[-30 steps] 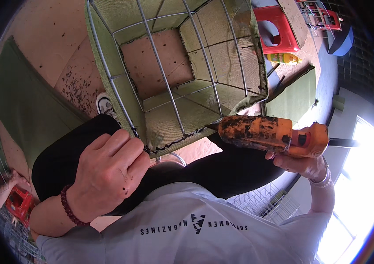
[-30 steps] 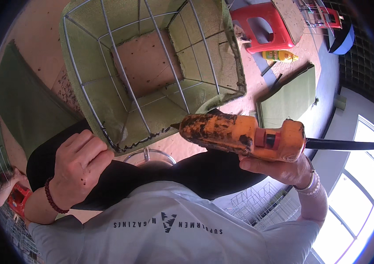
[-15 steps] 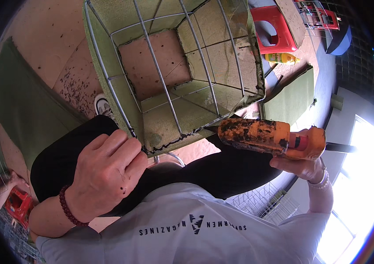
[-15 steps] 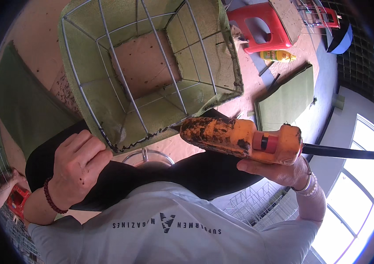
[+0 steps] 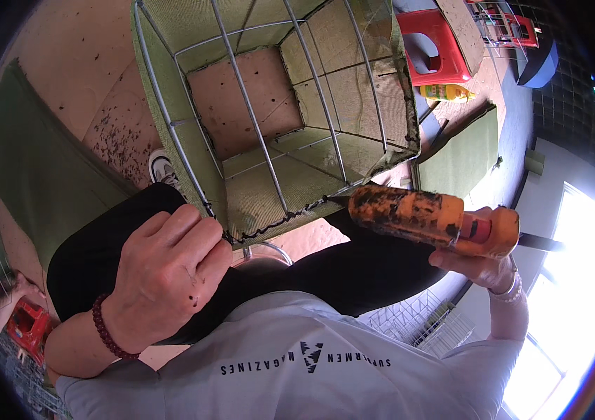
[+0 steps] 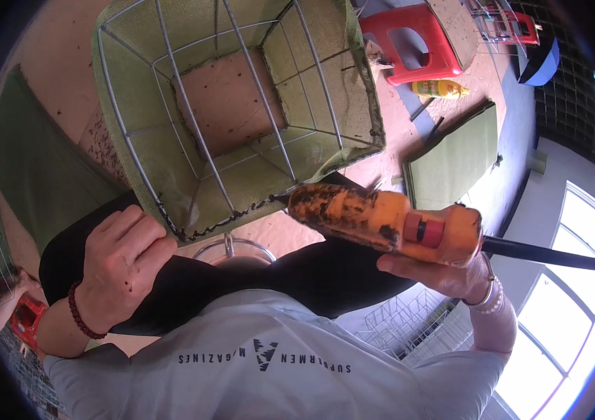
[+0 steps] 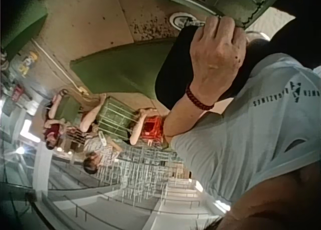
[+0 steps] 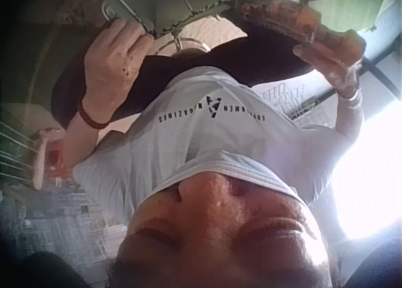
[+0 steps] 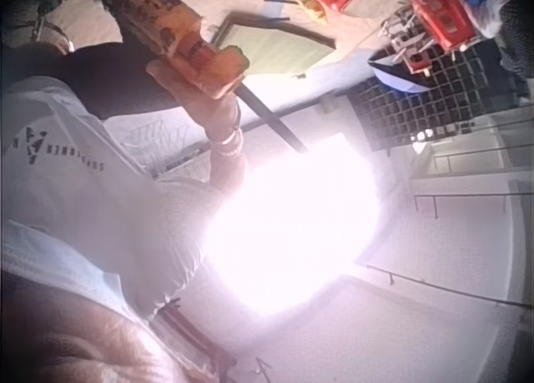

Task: Applying hot glue to a fabric cover and attaching it to a metal wire storage bin frame.

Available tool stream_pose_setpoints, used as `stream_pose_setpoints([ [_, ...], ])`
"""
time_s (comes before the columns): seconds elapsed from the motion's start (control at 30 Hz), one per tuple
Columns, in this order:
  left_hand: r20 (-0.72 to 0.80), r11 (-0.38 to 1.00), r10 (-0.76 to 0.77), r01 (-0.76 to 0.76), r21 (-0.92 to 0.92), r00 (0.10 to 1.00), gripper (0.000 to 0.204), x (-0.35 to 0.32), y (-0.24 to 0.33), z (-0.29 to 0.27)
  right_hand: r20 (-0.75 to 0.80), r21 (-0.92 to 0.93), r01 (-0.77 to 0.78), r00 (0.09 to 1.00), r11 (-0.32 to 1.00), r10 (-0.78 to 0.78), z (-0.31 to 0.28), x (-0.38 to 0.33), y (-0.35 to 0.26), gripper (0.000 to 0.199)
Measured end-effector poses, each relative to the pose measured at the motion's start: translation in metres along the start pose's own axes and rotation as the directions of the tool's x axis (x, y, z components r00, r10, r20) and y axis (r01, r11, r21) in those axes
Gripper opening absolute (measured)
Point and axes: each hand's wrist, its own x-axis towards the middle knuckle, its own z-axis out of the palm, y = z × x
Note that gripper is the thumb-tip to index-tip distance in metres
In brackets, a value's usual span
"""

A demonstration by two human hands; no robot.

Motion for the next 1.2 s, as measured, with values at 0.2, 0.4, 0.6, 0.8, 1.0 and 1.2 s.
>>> stream_pose_setpoints([
  [0.2,-0.003,1.0,-0.003,0.003,-0.003,1.0,0.017,-0.001,0.0,0.001,0.018,-0.139,0.033,0.999,0.99,-0.031,-0.006,-0.003,0.003,0.044],
  [0.4,0.011,1.0,0.003,-0.003,0.01,1.0,0.018,0.001,0.001,-0.001,-0.008,0.021,-0.07,0.998,0.997,0.07,-0.008,-0.006,0.005,0.041],
  [0.6,0.017,1.0,0.002,-0.002,0.008,1.0,0.017,-0.001,0.0,-0.001,-0.03,-0.011,-0.071,0.997,0.997,0.07,-0.01,-0.01,0.01,0.039],
  [0.8,-0.019,0.999,0.022,-0.022,0.025,1.0,0.013,0.004,0.013,0.008,-0.006,-0.131,0.01,1.0,0.991,-0.011,-0.01,-0.012,0.012,0.038],
  [1.0,-0.201,0.989,-0.007,0.036,0.142,0.98,0.021,0.021,0.045,0.049,0.006,0.061,-0.125,0.992,0.99,0.125,-0.01,-0.013,0.015,0.039],
  [1.2,-0.481,0.976,-0.124,0.195,0.099,0.868,0.014,0.04,0.062,0.102,0.055,0.197,-0.168,0.986,0.966,0.16,0.0,-0.012,0.032,0.042],
])
